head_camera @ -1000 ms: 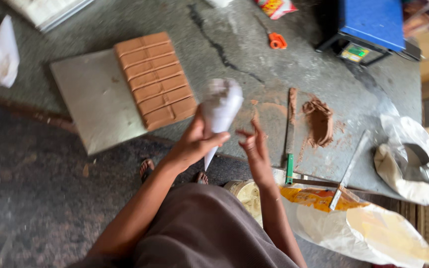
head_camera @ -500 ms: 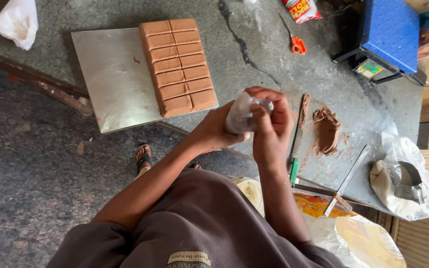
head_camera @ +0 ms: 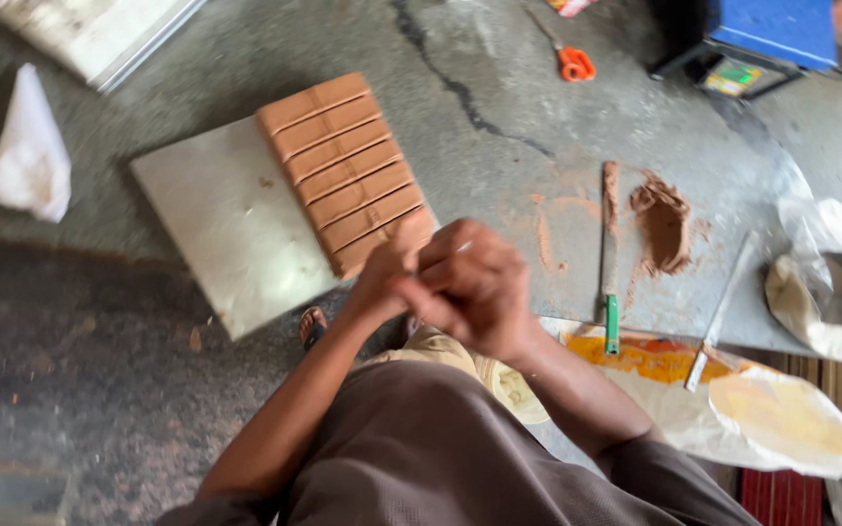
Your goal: The person constructs a piping bag from paper, fills it with chocolate frosting using a metal spatula, trims the tip with scissors, and pipes decorative swirls onto chocolate-covered pastries on a tray.
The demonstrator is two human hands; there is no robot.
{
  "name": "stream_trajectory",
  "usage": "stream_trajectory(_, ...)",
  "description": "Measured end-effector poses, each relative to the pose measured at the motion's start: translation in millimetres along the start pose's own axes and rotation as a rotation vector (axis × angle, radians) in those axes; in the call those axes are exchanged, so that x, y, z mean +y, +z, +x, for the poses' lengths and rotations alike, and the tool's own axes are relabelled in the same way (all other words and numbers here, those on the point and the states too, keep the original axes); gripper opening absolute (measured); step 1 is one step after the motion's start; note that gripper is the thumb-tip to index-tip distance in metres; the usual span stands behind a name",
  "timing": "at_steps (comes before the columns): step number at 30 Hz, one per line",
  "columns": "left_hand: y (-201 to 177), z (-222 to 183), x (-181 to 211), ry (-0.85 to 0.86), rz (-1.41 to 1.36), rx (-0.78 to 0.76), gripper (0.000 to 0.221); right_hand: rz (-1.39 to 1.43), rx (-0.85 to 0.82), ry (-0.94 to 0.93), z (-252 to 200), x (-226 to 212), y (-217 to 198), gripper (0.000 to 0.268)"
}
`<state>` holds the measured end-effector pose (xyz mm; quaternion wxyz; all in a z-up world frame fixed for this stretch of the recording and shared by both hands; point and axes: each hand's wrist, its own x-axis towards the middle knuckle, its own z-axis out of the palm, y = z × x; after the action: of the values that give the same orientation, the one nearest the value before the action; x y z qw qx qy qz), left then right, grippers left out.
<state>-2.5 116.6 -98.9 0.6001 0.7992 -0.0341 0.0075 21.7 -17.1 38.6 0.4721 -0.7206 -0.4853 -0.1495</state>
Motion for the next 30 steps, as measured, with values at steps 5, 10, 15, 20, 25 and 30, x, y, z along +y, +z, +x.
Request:
stream_trajectory(5,-7.1,21.5,-8.0,-0.594,-1.12,-0.298,0.06,0.044,-0.209,-0.248,10.7,17.4,-3.2,0.016)
stream_trajectory(10,-8.3,70.7,6.5,-0.769,-1.37,-0.089,0.03,0.174,-0.377,-0.517,19.0,33.6,-33.1,0.034)
stream_trajectory(15,-15.7,62.1,8.1,-0.545,-1.134,0.144,0.035,0.014,-0.218,-0.301,7.5,152.2,-90.4,0.019)
stream_trajectory(20,6.3,36.4,12.6,-0.672,-1.158,-0.112,0.037,-0.331,-0.097,0.435,-12.1,392.5,-122.0,0.009)
stream_trajectory(25,38.1,32.5,18.6,-0.635,-1.121,0.056,0.031,-0.59,0.008,0.286,-74.9,530.6,-129.6,0.02)
stream_trajectory(30,44.1,31.7,18.3,-0.518,-0.973,0.191,0.027,-0.773,-0.124,0.469,-89.8,555.9,-110.9,0.033)
